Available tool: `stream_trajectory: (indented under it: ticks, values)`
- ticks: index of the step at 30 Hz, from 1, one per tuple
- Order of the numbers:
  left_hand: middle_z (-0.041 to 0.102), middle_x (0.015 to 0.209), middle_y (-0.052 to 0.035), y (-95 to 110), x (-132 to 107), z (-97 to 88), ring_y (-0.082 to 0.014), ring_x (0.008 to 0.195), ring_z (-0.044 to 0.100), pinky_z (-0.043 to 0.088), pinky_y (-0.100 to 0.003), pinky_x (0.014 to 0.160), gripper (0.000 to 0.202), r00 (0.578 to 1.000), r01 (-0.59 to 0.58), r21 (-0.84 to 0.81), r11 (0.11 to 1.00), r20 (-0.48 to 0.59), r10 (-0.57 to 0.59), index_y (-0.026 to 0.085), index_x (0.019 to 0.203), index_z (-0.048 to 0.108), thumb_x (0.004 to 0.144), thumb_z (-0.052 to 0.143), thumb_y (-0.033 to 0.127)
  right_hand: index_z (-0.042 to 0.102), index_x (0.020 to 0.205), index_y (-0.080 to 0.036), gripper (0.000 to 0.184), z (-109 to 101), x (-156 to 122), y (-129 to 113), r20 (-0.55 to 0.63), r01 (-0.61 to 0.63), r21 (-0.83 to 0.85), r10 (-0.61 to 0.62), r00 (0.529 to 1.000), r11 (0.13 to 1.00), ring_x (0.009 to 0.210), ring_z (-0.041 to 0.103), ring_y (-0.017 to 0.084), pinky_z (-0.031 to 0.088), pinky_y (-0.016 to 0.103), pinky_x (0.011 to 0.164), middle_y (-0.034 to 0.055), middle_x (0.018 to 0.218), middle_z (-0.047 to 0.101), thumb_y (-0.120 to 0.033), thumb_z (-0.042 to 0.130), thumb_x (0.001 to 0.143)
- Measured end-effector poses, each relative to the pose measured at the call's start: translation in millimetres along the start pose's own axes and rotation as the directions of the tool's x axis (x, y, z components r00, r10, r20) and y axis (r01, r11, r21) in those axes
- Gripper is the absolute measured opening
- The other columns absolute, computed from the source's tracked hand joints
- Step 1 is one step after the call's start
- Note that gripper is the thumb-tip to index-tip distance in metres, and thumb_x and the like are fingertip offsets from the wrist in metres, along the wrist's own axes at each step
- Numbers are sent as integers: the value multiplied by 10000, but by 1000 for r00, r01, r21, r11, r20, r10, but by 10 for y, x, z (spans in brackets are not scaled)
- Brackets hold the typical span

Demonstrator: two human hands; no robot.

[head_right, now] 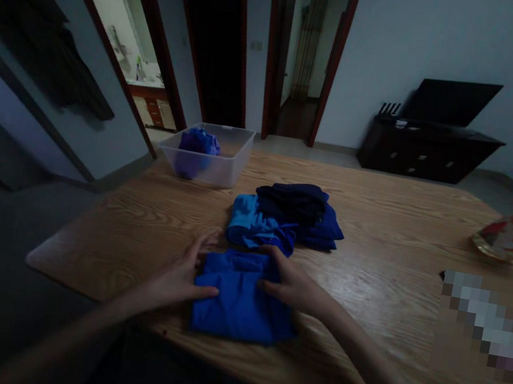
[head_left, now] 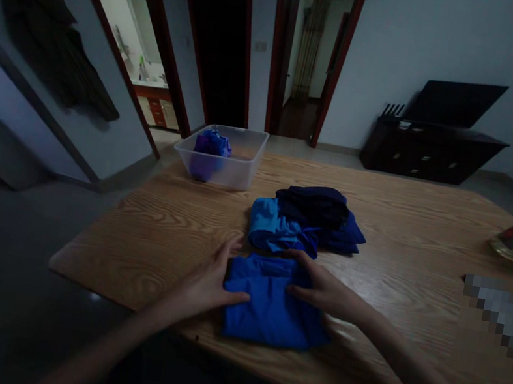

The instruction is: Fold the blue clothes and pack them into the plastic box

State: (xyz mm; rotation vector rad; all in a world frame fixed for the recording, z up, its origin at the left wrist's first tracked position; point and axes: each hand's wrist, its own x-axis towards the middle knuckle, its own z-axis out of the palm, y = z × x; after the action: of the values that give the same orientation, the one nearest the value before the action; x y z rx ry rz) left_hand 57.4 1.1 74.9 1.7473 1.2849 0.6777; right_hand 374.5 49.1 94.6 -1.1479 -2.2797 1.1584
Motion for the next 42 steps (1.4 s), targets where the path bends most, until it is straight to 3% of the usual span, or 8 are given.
stream_trajectory:
  ticks: [7, 12, 18, 23, 29, 32, 36, 42]
  values:
    - [557, 1546, -175, 249, 559, -140, -422, 1429, 529, 423, -544, 1207, 1099, 927, -294, 319, 901, 323, 188, 226, 1580, 482, 664, 989, 562, 527, 1536, -244, 710, 81, -47, -38, 9, 167, -165, -168, 986, 972, 1294, 654, 308, 521, 456, 1121, 114, 1479, 648, -222, 805, 882]
    - [659, 1290, -119, 457, 220, 71, -319, 1215, 627, 513, -448, 1059, 347, 916, -398, 584, 707, 298, 269, 201, 1205, 656, 922, 804, 335, 676, 1264, -187, 357, 241, -288, -23, -46, 296, -455, -354, 934, 840, 1060, 684, 278, 599, 412, 916, 135, 1188, 697, -62, 626, 934]
    - [719, 1074, -94, 473, -289, 477, -277, 981, 670, 531, -420, 874, 204, 856, -493, 786, 372, 362, 368, 196, 1211, 639, 1029, 589, 120, 642, 1337, -214, 352, 373, -646, 88, 137, 499, -667, -567, 812, 553, 1194, 685, 324, 567, 533, 1038, 175, 1353, 708, -79, 569, 1019]
    - [724, 1232, -143, 715, -481, 373, -354, 1169, 657, 514, -486, 1040, 539, 883, -463, 609, 644, 377, 279, 198, 1241, 660, 978, 663, 669, 637, 1233, -204, 271, 355, -943, -22, 158, 410, -561, -393, 906, 719, 1584, 393, 389, 447, 591, 1212, 208, 1737, 383, -341, 675, 1003]
    - [710, 1257, -72, 926, -27, 156, -269, 1151, 687, 536, -376, 995, 290, 908, -237, 447, 862, 417, 33, 217, 1258, 641, 1041, 667, 408, 618, 1384, -215, 566, 776, -934, 121, -47, 288, -713, -453, 890, 639, 1421, 553, 426, 517, 597, 1081, 223, 1596, 556, -504, 766, 921]
    - [683, 1336, -124, 853, 353, 94, -321, 1205, 669, 543, -417, 1036, 572, 795, -250, 335, 909, 606, -5, 167, 1327, 652, 919, 794, 543, 655, 1287, -237, 399, 837, -781, 141, -42, 315, -784, -551, 833, 535, 1233, 663, 365, 530, 528, 1027, 162, 1368, 721, -352, 747, 916]
    - [733, 1241, -64, 705, 651, 199, -322, 1187, 698, 558, -438, 1066, 660, 500, -128, 0, 992, 863, 64, 183, 1300, 695, 788, 886, 553, 652, 1012, -277, 82, 578, -612, -164, 8, 414, -816, -709, 705, 403, 1140, 681, 314, 510, 476, 996, 104, 1211, 784, -327, 589, 1028]
    - [749, 1120, 3, 755, 646, 37, -285, 1085, 724, 622, -414, 969, 705, 629, -47, 12, 999, 777, 21, 197, 1258, 706, 673, 982, 476, 710, 1053, -305, 456, 280, -370, -645, -48, 397, -850, -802, 596, 345, 1091, 674, 246, 477, 435, 927, 13, 1150, 805, -206, 273, 1142]
